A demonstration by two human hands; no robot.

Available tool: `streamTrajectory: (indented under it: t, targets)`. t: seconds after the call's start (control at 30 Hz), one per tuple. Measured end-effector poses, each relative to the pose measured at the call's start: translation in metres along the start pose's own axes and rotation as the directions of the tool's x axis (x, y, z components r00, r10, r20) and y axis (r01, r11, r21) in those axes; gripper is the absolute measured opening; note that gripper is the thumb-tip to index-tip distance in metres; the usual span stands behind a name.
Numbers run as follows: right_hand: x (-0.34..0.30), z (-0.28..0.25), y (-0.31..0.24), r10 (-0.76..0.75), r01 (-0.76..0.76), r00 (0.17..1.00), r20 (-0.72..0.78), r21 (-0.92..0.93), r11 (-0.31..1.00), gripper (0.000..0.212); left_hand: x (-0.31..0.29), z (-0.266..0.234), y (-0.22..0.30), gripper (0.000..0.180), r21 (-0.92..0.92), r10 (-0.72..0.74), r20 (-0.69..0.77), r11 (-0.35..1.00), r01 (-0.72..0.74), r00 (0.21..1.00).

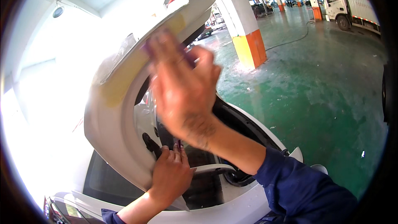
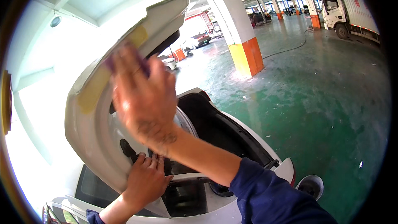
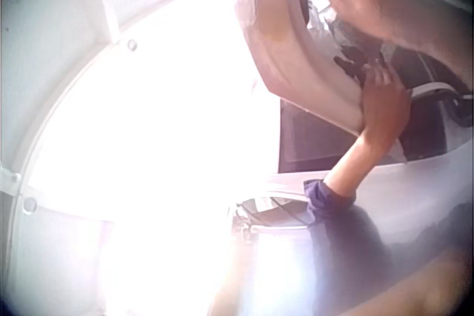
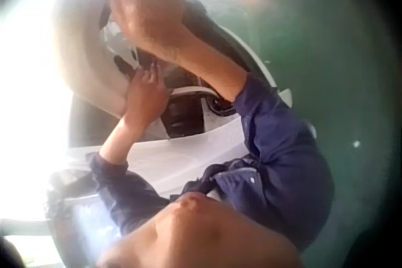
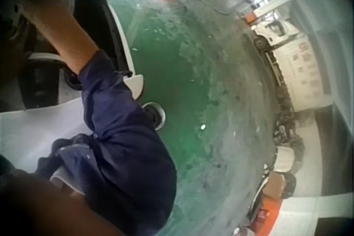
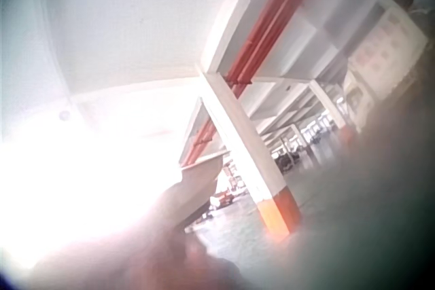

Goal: The person selects a sanding block and sandpaper, then repeatedly sands the inner surface of a white car trunk lid. They frequently dip the sanding block into a bucket of water and continue sanding the same area.

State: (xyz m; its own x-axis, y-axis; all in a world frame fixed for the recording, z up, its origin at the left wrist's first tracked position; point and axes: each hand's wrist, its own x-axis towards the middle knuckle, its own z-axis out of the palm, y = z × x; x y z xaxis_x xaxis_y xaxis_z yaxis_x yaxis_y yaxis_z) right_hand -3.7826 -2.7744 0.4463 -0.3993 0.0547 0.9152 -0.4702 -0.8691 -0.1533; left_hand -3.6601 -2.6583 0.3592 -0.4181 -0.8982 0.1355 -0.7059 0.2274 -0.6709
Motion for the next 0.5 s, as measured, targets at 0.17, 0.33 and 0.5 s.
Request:
streamTrajectory:
  t: [0.17, 0.33, 0.5]
  targets:
    - [-0.008, -0.004, -0.002, -0.169, 0.170, 0.985, 0.022, -0.018, 0.985, 0.048, -0.001, 0.001, -0.002, 0.064, 0.047, 0.007, -0.022, 0.999, -0.006, 1.000]
    - [-0.012, -0.012, -0.009, -0.131, 0.117, 0.980, 0.153, 0.096, 0.989, 0.061, -0.003, -0.002, -0.001, 0.055, -0.062, -0.009, 0.018, 0.998, 0.010, 1.000]
    - [-0.034, -0.043, -0.003, -0.205, 0.070, 0.937, 0.283, 0.423, 0.903, 0.097, 0.001, -0.004, -0.001, 0.048, -0.065, 0.027, -0.171, 0.997, -0.039, 0.985]
